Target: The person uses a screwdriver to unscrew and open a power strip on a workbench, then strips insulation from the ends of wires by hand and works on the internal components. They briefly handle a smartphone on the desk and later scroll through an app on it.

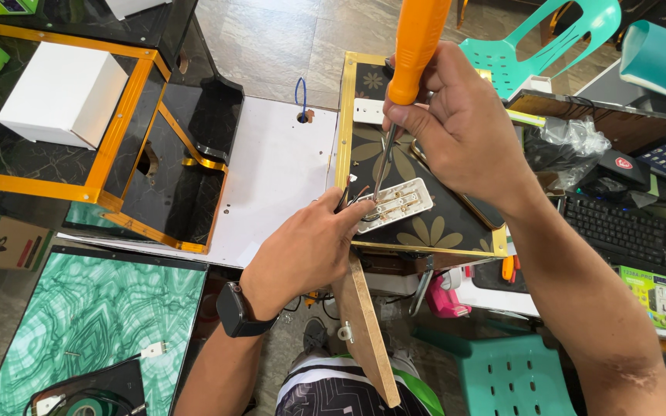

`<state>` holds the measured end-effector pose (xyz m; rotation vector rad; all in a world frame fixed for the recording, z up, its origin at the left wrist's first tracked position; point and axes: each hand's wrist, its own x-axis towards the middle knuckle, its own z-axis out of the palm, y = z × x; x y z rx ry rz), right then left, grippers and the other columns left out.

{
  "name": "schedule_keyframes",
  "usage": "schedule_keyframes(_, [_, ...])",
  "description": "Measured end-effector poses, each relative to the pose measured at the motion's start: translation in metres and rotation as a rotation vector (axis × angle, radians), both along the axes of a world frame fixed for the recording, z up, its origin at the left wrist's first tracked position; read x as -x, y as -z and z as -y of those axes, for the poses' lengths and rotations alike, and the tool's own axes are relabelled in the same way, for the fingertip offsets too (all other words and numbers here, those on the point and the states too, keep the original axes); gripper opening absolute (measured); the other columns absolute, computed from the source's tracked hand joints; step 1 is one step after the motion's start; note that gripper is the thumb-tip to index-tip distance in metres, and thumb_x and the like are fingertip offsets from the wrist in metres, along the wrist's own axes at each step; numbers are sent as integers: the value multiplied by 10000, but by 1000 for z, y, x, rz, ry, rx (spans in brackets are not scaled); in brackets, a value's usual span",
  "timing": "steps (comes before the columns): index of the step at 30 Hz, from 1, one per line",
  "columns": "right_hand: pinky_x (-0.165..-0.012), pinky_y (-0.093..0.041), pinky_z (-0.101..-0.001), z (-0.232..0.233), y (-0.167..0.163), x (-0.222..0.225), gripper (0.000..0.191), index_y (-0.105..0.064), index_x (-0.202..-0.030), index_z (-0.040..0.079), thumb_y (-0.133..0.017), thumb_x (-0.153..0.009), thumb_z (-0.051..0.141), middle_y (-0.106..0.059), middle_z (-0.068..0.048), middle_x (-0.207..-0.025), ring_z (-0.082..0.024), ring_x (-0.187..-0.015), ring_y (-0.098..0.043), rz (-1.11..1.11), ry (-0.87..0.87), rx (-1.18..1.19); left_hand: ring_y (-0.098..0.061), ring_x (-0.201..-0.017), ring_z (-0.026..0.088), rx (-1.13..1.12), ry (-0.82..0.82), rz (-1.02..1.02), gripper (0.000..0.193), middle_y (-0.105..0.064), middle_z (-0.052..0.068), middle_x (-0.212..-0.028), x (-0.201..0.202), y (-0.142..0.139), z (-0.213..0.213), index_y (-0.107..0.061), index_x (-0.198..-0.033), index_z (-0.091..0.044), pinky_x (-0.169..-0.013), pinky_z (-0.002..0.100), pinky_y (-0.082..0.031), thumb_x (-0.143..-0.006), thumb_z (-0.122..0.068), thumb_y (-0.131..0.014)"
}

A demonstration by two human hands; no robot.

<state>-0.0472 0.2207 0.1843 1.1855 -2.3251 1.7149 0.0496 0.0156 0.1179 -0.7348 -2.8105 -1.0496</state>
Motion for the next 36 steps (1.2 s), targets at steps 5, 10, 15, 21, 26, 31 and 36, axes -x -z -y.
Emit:
schedule_keyframes(5, [-904,-568,-296,-1,-1,0,318,-427,-1380,-56,-581,-1101,-49,-618,-135,-1161,-149,-1015,-659,-8,5,-15,-666,-863,401,2,4,-24,488,-609,215,-949,-1,0,0,-621,-1289,-30,-802,459,-542,-802,3,-627])
schedule_keyframes(10, [-908,-560,-301,-2,-1,2,315,-430,-1379,-55,-584,-1104,-43,-612,-131,-1159,-150,-1016,-642,3,0,-17,-662,-858,408,-9,-4,6,454,-604,218,-936,-1,-1,-1,-626,-1287,-39,-796,468,-535,-834,-9,-617])
schedule_keyframes(15, [-927,-555,-297,-3,-1,4,330,-426,-1408,-48,-556,-1105,-30,-647,-120,-1136,-145,-1028,-649,25,-29,-43,-657,-857,413,-42,-15,17,375,-605,207,-945,-2,-3,-1,-641,-1266,-50,-795,483,-523,-893,-52,-600])
schedule_keyframes(21, [-854,-539,-272,-2,-7,2,307,-521,-1338,-46,-540,-1031,-48,-721,-93,-1024,-123,-985,-686,133,5,-165,-652,-826,411,-97,-18,2,353,-613,190,-926,-2,-4,-4,-653,-1228,-52,-754,485,-520,-939,-251,-681])
schedule_keyframes(26, [-845,-585,-243,4,-1,-7,190,-665,-1172,-43,-655,-986,-4,-741,-55,-996,-86,-934,-713,281,95,-38,-650,-808,396,-66,-33,23,349,-607,173,-880,-1,-2,-5,-664,-1216,-61,-735,485,-517,-927,-256,-687])
schedule_keyframes(31, [-774,-551,-234,3,9,-8,143,-708,-1114,-18,-736,-983,33,-726,-31,-947,-68,-866,-676,129,145,-108,-655,-790,384,-51,-35,25,348,-612,163,-871,0,-1,-6,-672,-1208,-77,-717,482,-524,-917,-267,-695])
schedule_keyframes(36, [-721,-484,-202,-1,18,-13,220,-657,-1118,7,-790,-956,74,-658,18,-922,-25,-809,-566,136,175,-54,-660,-780,379,-17,-40,18,330,-604,162,-887,1,0,-7,-683,-1189,-88,-703,487,-531,-917,-274,-700])
